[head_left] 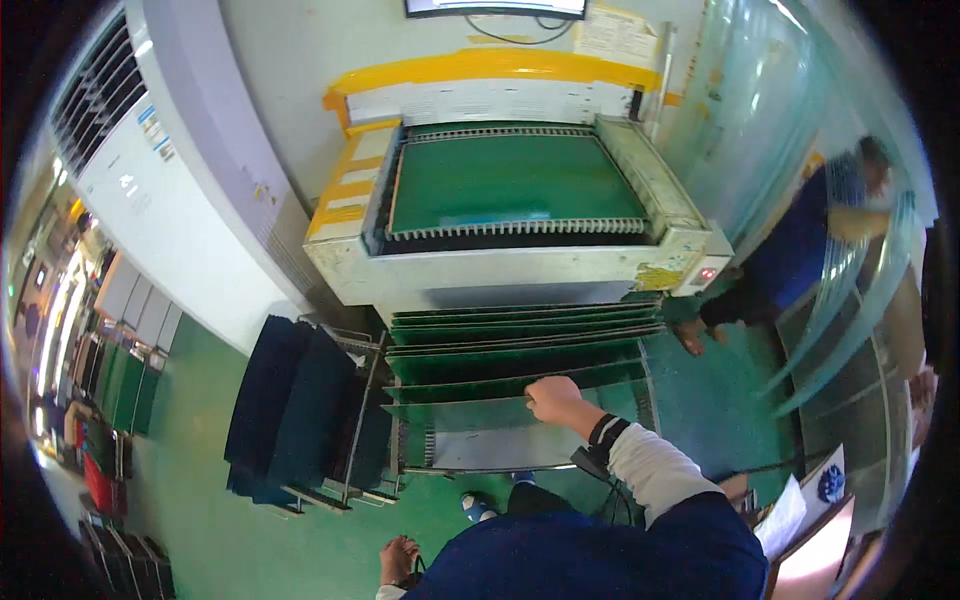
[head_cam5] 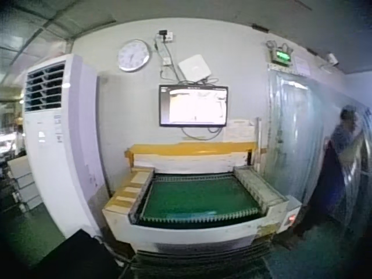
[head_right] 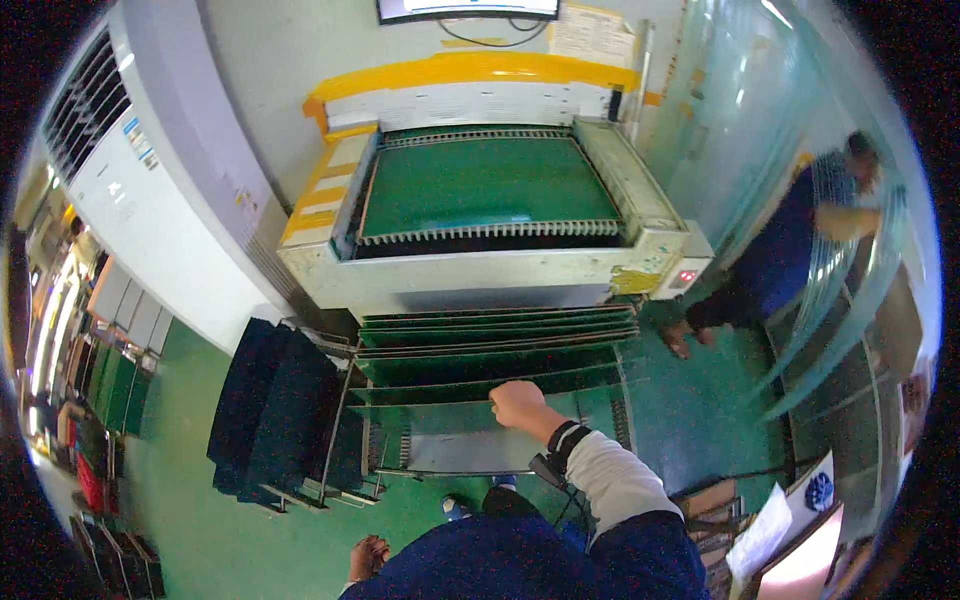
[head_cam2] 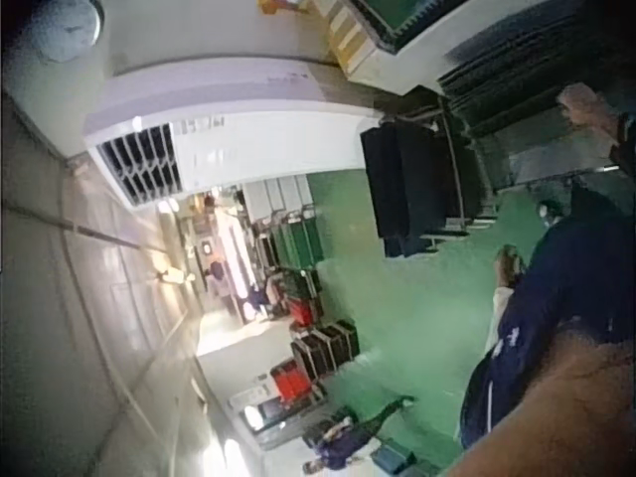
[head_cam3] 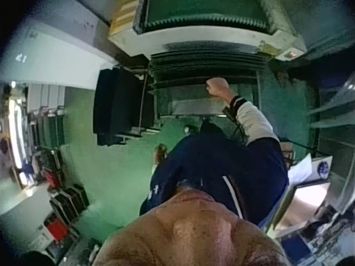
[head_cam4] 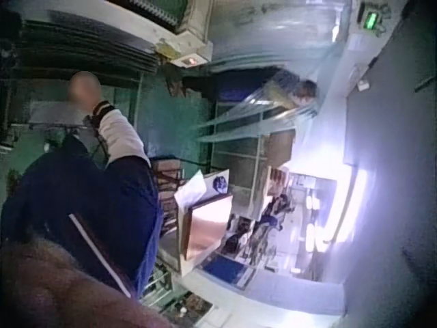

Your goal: Loading green circuit boards into a machine for processing or testing.

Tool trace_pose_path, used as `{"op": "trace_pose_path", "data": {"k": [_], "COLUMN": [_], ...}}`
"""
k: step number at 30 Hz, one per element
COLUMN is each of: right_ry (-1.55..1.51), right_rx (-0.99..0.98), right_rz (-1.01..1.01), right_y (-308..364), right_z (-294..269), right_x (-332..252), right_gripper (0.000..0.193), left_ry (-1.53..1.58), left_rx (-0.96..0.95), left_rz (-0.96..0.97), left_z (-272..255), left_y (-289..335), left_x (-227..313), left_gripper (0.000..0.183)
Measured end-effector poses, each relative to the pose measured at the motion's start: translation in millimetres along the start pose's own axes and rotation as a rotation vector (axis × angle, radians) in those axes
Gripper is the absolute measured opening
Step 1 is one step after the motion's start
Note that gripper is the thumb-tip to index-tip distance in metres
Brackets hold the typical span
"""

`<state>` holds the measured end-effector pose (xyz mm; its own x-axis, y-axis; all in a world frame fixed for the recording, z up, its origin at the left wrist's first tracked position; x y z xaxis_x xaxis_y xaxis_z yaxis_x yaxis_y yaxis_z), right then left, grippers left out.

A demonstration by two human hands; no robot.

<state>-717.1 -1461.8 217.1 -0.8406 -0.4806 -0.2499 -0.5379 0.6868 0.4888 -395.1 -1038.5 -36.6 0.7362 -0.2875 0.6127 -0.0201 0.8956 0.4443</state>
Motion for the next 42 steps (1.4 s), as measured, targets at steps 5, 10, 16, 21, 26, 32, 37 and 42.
{"op": "trace_pose_path", "data": {"k": [5, 10, 16, 21, 26, 32, 37, 42], "right_ry": [0.041, 0.006, 0.005, 0.046, 0.079, 0.072, 0.045, -0.153], "right_rx": [-0.058, -0.098, -0.09, -0.152, -0.089, -0.016, 0.128, 0.391], "right_rz": [0.005, -0.05, -0.133, -0.177, -0.27, -0.284, -0.303, -0.369], "right_y": [-8.9, -3.1, 2.8, 3.4, 5.3, 41.8, 108.8, 154.5], "right_z": [0.1, -3.5, -0.8, 8.2, 8.5, -36.3, -125.9, -178.3], "right_x": [6.7, 0.6, 1.5, 5.9, -4.1, -2.7, -14.3, 19.2], "right_gripper": [0.023, 0.019, 0.019, 0.019, 0.019, 0.02, 0.02, 0.026], "left_ry": [-0.448, -0.588, -0.111, -0.121, -0.774, -0.095, -1.09, -1.001], "left_rx": [0.281, 0.338, 0.271, 0.338, 0.279, 0.46, 0.396, 0.14], "left_rz": [-0.13, -0.146, -0.039, -0.071, 0.009, -0.148, -0.269, 0.08], "left_z": [31.7, 59.3, 66.8, 101.4, 28.8, 79.0, 100.6, 105.1], "left_y": [15.1, 9.9, -30.6, -46.3, -37.8, -9.2, -5.7, -20.6], "left_x": [11.6, 17.3, 24.5, 47.4, 23.5, 30.8, 40.6, 43.9], "left_gripper": [0.004, 0.007, 0.018, 0.019, 0.015, 0.013, 0.016, 0.017]}}
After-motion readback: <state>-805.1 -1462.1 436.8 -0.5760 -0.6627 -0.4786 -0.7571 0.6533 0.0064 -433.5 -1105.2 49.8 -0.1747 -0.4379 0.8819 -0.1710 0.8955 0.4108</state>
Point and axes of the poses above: each hand's wrist, its own y-axis away from the middle knuckle, its own z-axis out of the palm, x = y × z, the point moved 3 cm from there along -y, towards the middle knuckle, and after that the axes turned 11 degrees about -x, right-handed, at the moved point
